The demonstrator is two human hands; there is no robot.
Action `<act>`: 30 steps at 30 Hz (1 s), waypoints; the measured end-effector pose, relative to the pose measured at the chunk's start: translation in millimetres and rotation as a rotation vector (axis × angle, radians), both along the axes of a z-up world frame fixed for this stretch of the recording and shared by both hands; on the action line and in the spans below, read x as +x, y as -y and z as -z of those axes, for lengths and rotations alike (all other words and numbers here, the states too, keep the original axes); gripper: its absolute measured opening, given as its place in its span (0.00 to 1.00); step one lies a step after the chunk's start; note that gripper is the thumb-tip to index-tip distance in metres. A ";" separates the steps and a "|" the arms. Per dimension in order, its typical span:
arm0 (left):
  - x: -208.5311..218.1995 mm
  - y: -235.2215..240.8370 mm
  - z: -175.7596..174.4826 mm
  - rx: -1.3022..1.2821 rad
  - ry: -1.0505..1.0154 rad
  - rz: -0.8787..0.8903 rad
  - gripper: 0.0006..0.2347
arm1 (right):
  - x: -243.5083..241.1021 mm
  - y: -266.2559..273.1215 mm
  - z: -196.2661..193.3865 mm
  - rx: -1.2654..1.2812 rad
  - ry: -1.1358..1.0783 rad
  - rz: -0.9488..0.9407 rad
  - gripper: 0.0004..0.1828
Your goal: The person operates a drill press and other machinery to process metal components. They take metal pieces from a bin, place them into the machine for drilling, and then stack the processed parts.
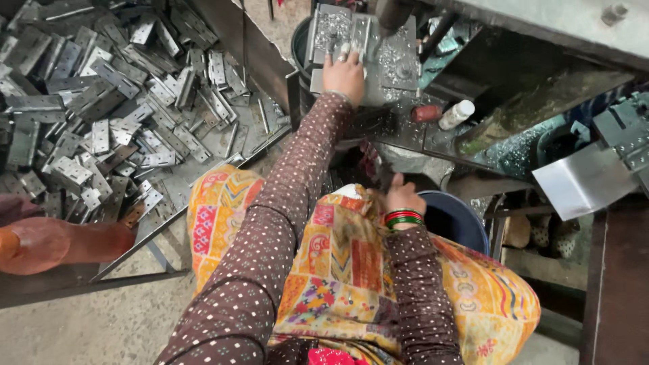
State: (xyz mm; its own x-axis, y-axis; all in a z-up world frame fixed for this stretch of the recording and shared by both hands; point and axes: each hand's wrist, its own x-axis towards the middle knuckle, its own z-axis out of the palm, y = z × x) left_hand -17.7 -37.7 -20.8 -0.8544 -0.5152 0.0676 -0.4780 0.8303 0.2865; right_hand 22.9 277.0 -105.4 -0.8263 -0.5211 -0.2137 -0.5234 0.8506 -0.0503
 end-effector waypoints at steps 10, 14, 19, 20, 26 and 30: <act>6.4 4.5 16.6 -0.180 -0.066 0.067 0.13 | -25.1 1.4 96.7 -0.088 0.145 0.016 0.44; 87.3 10.6 5.5 -0.345 -0.719 0.221 0.13 | -27.4 -6.3 51.0 -0.108 -0.069 -0.006 0.40; 229.5 73.7 16.8 -0.185 -0.672 -0.262 0.15 | -23.2 -0.1 0.7 -0.171 -0.249 -0.018 0.38; 257.0 98.5 27.9 -0.194 -0.482 -0.372 0.11 | -23.4 -0.7 -1.4 -0.196 -0.298 -0.010 0.37; 394.4 168.3 149.0 -0.233 0.105 -0.462 0.12 | -22.8 -7.9 3.5 -0.365 -0.404 -0.110 0.31; 437.0 163.2 163.8 -0.263 0.184 -0.260 0.12 | -22.6 -8.5 4.7 -0.295 -0.420 -0.081 0.31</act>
State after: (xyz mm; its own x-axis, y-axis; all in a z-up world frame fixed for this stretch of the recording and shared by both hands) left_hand 419.3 -200.9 -184.6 -0.7079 -0.7013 0.0842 -0.7052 0.7084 -0.0289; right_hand 0.3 285.5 -110.1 -0.7640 -0.5749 0.2929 -0.6133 0.7881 -0.0531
